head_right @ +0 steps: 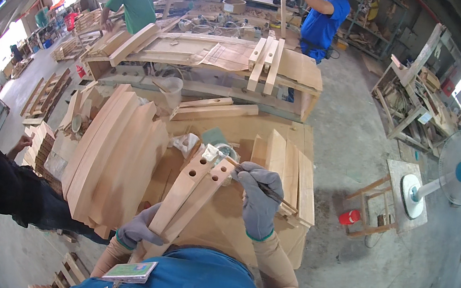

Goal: The person applies a filler substance into pre-drilled holes on small wooden pieces using a small brush. They repeatedly dip the brush into a container, apply the filler, and place the treated pieces onto a stack on the workbench.

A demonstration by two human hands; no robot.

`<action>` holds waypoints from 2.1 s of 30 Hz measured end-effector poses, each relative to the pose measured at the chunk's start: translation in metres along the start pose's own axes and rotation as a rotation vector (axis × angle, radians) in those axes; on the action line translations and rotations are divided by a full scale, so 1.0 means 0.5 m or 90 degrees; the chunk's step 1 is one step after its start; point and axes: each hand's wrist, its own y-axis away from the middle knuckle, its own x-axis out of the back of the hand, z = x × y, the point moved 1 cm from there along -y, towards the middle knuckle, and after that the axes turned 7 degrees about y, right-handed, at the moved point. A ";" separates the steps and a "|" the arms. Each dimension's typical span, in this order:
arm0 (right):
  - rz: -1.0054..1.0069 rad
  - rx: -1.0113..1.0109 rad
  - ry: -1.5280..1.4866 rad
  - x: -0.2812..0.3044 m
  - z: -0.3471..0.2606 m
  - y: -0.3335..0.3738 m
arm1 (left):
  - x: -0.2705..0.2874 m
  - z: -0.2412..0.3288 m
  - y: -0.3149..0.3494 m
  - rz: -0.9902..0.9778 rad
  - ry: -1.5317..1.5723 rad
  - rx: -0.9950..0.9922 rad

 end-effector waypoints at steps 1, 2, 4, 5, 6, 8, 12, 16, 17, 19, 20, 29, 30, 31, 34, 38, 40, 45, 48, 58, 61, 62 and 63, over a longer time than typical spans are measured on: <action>-0.011 0.015 0.002 0.000 0.000 0.000 | 0.002 -0.002 0.000 -0.004 -0.004 0.000; -0.023 0.030 0.005 0.000 -0.002 0.000 | 0.002 -0.004 -0.002 -0.008 -0.007 0.000; -0.018 0.022 -0.008 -0.003 -0.002 0.000 | -0.003 0.001 0.001 -0.008 -0.005 -0.005; -0.015 0.018 -0.014 -0.003 -0.003 0.000 | -0.005 0.002 0.001 -0.007 -0.004 -0.007; -0.033 0.042 0.009 -0.001 -0.003 0.000 | -0.004 0.001 0.002 -0.010 0.002 -0.007; -0.069 0.090 0.055 0.004 -0.002 -0.002 | -0.003 -0.004 0.003 -0.015 0.014 -0.007; -0.070 0.083 0.079 0.006 0.001 0.007 | 0.004 -0.011 0.004 -0.011 0.020 -0.009; -0.101 0.082 0.108 0.001 0.001 0.020 | 0.008 -0.015 0.005 -0.003 0.013 -0.016; -0.107 0.074 0.108 -0.001 0.000 0.023 | 0.009 -0.016 0.005 0.000 0.010 -0.017; -0.124 0.070 0.096 -0.002 0.003 0.029 | 0.005 -0.013 0.007 0.012 -0.002 -0.019; -0.133 0.068 0.089 -0.002 0.005 0.032 | 0.002 -0.011 0.007 0.018 -0.007 -0.020; -0.057 -0.154 -0.063 -0.019 0.003 0.033 | 0.012 -0.027 0.004 0.034 0.005 -0.032; -0.050 -0.164 -0.047 -0.023 -0.010 0.018 | 0.012 -0.026 0.003 0.038 0.002 -0.035; -0.043 -0.176 -0.034 -0.024 -0.027 -0.008 | 0.009 -0.025 0.002 0.045 -0.001 -0.036; -0.136 -0.125 0.141 -0.034 -0.087 -0.088 | -0.010 -0.011 -0.001 0.072 -0.013 -0.019; -0.314 -0.094 0.309 -0.066 -0.115 -0.144 | -0.029 0.001 -0.007 0.095 -0.005 -0.005; -0.362 -0.061 0.408 -0.089 -0.110 -0.152 | -0.019 -0.007 -0.010 0.080 -0.010 -0.019; -0.444 0.025 0.563 -0.094 -0.102 -0.166 | -0.020 -0.018 -0.018 0.084 -0.024 -0.029; -0.427 0.033 0.566 -0.084 -0.111 -0.174 | -0.030 -0.012 -0.019 0.088 -0.026 -0.020; -0.322 -0.094 0.429 -0.055 -0.127 -0.203 | -0.011 -0.023 -0.019 0.082 0.011 0.021; -0.384 -0.066 0.439 -0.065 -0.098 -0.193 | -0.022 -0.019 -0.021 0.070 0.013 0.031; -0.412 -0.051 0.444 -0.069 -0.094 -0.191 | -0.023 -0.019 -0.020 0.062 0.011 0.030; -0.416 -0.035 0.466 -0.067 -0.095 -0.192 | -0.022 -0.020 -0.020 0.065 0.017 0.029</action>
